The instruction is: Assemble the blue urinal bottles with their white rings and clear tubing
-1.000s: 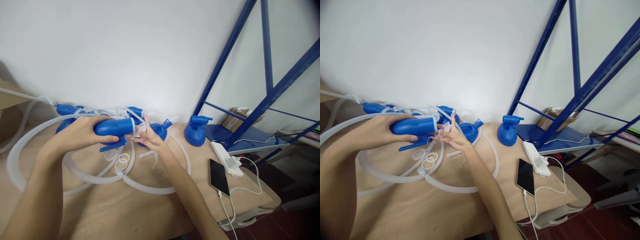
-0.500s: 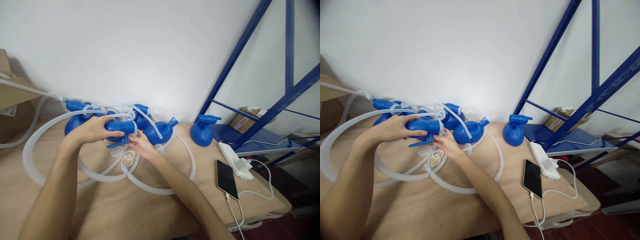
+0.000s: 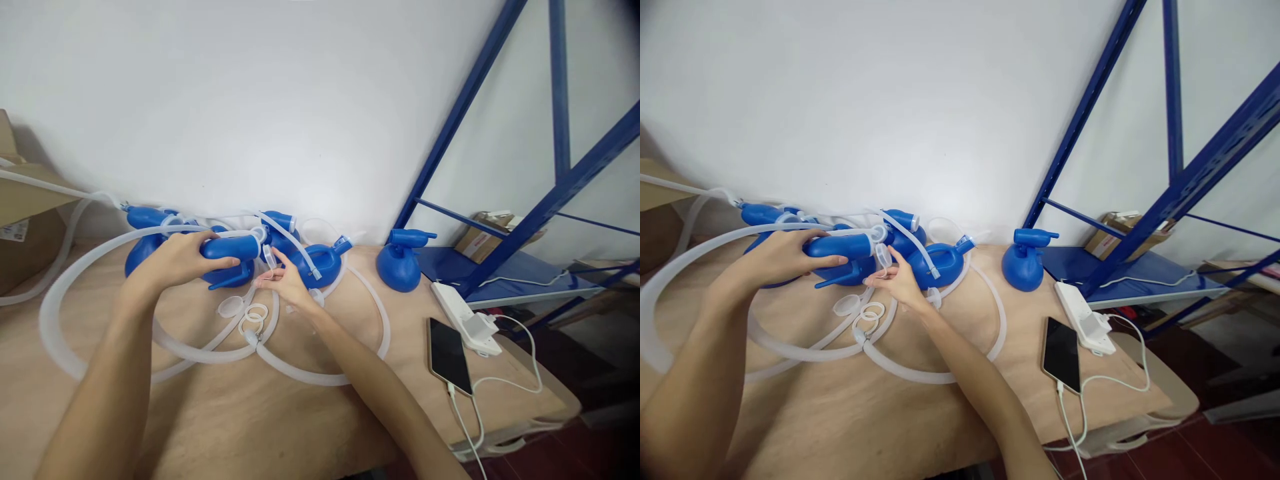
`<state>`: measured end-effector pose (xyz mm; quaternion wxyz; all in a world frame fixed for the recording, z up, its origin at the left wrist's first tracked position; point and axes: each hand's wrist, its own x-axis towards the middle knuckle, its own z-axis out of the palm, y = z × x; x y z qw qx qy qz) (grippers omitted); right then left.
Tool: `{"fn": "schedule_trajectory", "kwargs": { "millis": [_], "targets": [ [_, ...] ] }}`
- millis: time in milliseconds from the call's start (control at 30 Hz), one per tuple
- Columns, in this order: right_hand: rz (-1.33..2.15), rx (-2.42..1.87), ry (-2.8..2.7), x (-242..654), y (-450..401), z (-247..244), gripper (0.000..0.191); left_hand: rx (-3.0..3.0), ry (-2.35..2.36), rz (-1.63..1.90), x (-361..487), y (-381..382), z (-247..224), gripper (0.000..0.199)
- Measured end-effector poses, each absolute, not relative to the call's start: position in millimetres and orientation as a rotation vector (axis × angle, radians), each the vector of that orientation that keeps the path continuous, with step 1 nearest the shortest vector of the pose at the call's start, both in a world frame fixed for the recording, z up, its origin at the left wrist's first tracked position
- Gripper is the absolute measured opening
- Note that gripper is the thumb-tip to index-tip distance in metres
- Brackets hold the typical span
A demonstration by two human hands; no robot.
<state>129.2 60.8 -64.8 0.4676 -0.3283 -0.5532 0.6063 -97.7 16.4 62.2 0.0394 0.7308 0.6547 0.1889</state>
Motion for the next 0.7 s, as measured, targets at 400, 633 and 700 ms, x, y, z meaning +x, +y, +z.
{"fn": "schedule_trajectory", "kwargs": {
  "millis": [400,633,700],
  "targets": [
    [0.963,-0.941,-1.996,157.1,55.6,-26.1,0.05,2.336,1.773,0.249,-87.5,14.0,62.4,0.069],
    [1.284,-0.618,-1.911,158.6,62.1,-26.0,0.053,2.359,1.661,0.278,-93.0,8.3,65.4,0.074],
    [1.388,-0.515,-1.96,162.8,62.9,-28.1,0.056,2.339,1.629,0.232,-98.7,5.0,66.1,0.08]
  ]
}}
